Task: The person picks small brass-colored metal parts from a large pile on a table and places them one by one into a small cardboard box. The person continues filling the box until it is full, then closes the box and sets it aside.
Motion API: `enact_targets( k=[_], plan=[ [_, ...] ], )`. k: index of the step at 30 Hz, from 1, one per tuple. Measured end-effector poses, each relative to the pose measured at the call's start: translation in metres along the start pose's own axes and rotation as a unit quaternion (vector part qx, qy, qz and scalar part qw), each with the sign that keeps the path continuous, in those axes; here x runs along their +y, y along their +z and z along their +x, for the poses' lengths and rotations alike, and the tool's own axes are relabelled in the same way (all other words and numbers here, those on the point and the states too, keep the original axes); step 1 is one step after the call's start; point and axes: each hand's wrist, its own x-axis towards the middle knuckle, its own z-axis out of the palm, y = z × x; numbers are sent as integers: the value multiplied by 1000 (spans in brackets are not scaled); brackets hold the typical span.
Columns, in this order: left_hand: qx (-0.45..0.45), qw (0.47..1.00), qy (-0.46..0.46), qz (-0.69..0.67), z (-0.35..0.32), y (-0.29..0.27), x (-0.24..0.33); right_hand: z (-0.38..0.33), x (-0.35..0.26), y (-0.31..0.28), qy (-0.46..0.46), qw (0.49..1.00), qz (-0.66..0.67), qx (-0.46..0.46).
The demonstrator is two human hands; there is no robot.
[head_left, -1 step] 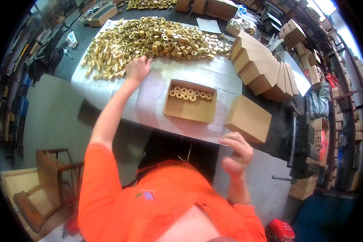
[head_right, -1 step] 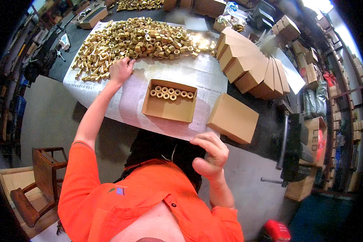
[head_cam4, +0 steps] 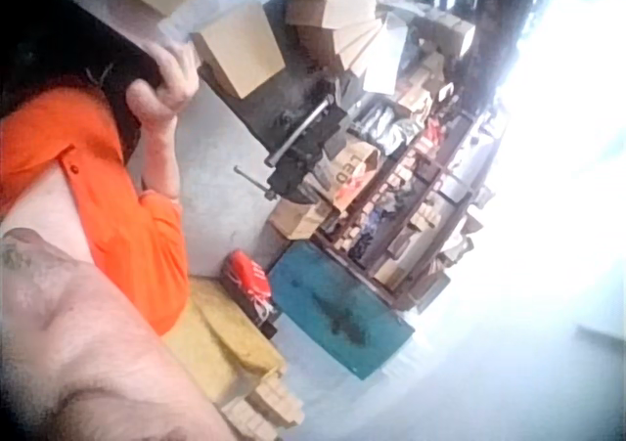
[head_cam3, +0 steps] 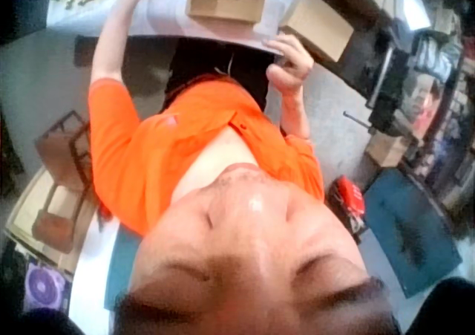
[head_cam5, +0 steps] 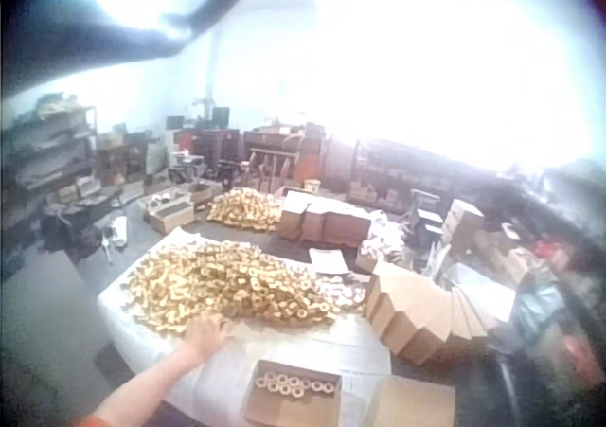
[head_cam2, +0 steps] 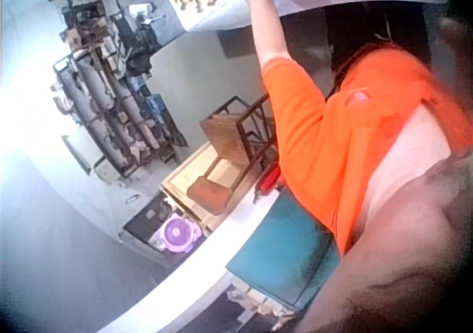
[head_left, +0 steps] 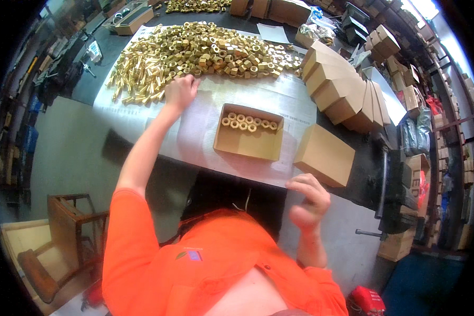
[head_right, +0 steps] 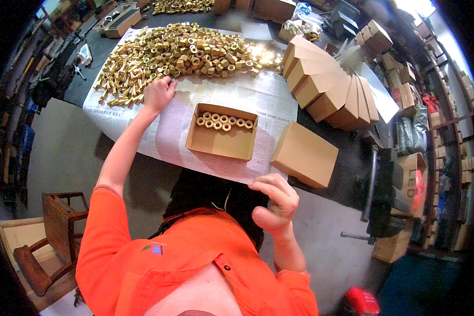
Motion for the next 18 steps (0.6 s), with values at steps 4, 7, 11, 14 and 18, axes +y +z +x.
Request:
enact_targets(
  k=[4,7,11,14,18],
  plan=[
    [-11,994,112,12,-20,-6,-5,-3,6,3,-5,1000,-24,-13],
    [9,994,110,-11,-25,-9,-3,1,15,12,-12,996,-82,-12],
    [-18,991,127,36,-29,-12,0,-1,38,34,-36,982,-185,-17],
    [-42,993,105,17,-22,-13,0,-1,51,43,-48,973,-225,-17],
    [-102,986,83,-104,-13,-32,8,2,57,50,-49,973,-224,-7]
  ],
)
